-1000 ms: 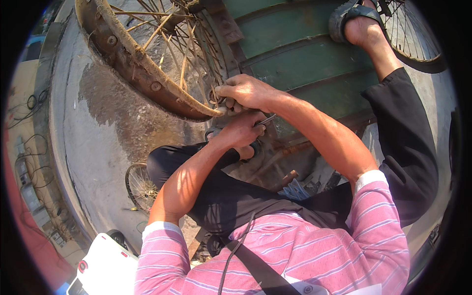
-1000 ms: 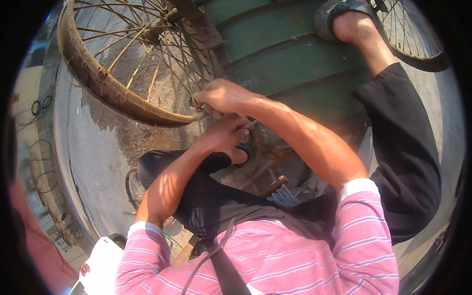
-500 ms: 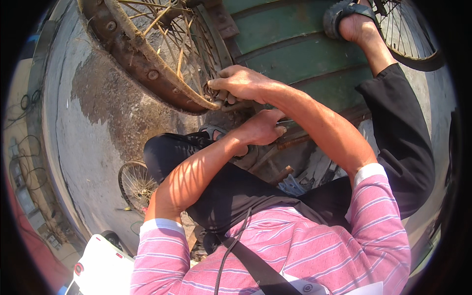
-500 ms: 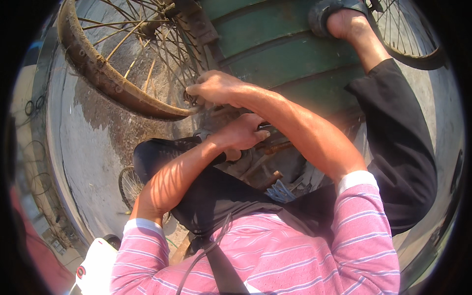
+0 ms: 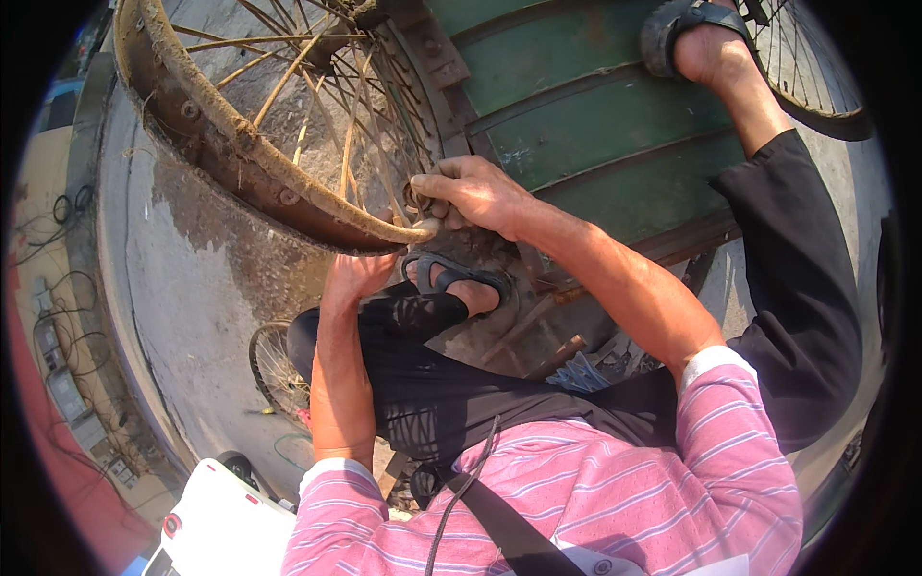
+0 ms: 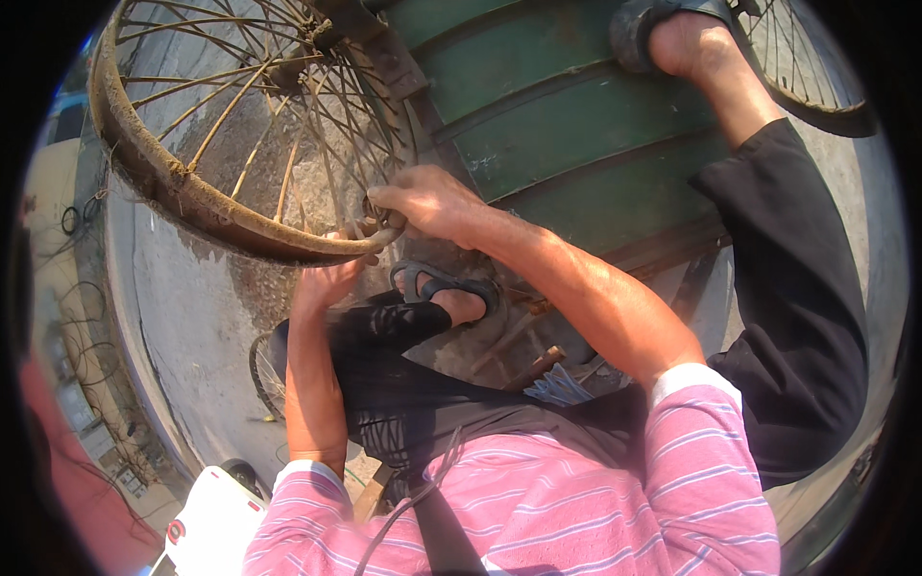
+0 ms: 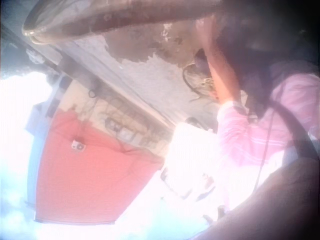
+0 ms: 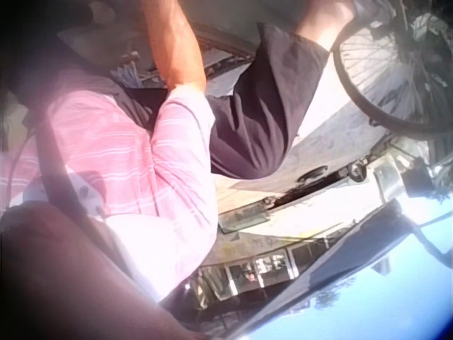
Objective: The person uses a small metal tool to adjust the spokes of a bicycle wheel attached to a cart. They rotate the wheel and continue adjusting individual spokes around the rim.
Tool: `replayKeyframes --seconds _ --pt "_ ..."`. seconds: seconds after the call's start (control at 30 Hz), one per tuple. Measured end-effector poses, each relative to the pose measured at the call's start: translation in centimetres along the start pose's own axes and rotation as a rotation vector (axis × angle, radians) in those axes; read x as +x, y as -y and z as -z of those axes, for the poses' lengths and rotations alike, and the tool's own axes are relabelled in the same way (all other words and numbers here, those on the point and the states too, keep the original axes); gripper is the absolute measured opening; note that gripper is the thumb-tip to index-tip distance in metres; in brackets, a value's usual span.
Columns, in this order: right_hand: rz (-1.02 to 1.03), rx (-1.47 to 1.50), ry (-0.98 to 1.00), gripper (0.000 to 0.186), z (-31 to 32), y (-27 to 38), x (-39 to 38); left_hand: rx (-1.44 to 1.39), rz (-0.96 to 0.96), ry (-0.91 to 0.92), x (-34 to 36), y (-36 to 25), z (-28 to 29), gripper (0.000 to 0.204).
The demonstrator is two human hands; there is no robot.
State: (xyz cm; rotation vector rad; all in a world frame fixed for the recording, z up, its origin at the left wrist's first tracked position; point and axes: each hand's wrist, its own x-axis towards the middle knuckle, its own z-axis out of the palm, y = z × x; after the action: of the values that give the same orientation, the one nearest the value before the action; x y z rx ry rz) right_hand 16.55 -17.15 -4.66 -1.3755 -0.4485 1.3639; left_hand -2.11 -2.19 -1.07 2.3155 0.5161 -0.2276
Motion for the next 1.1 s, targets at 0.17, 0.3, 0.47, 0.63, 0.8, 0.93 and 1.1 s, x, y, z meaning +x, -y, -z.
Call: replayKeyframes --seconds 0.17,0.3,0.47,0.63,0.8,0.93,1.1 --pt "0.033 -0.095 -0.107 0.041 -0.5 0.1 -0.3 -0.501 0.108 -0.195 2.1 2.7 -0.5 0.027" --pt "0.185 -0.093 -0.112 0.042 -0.5 -0.8 -0.9 -0.702 0.050 -0.110 2.5 0.8 0.4 0.025" --pt "0.209 -0.145 -0.109 0.039 -0.5 -0.1 -1.3 -0.865 0.160 -0.084 2.8 -1.5 1.2 0.029" --pt "0.224 0.054 -0.084 0.035 -0.6 -1.6 -1.1 -0.843 0.148 -0.174 3.8 0.3 -0.2 0.023" --pt "0.262 -0.063 -0.074 0.035 -0.7 -2.2 -1.2 -0.612 -0.007 -0.411 3.6 -1.0 -2.0 0.019" --pt "0.243 -0.044 -0.056 0.033 -0.6 -1.7 -1.5 -0.459 -0.003 -0.409 3.9 -1.7 -1.3 0.021" --pt "0.146 0.123 -0.062 0.032 -0.9 -1.0 -1.8 -0.537 -0.006 -0.269 3.7 -1.6 -0.7 0.025"
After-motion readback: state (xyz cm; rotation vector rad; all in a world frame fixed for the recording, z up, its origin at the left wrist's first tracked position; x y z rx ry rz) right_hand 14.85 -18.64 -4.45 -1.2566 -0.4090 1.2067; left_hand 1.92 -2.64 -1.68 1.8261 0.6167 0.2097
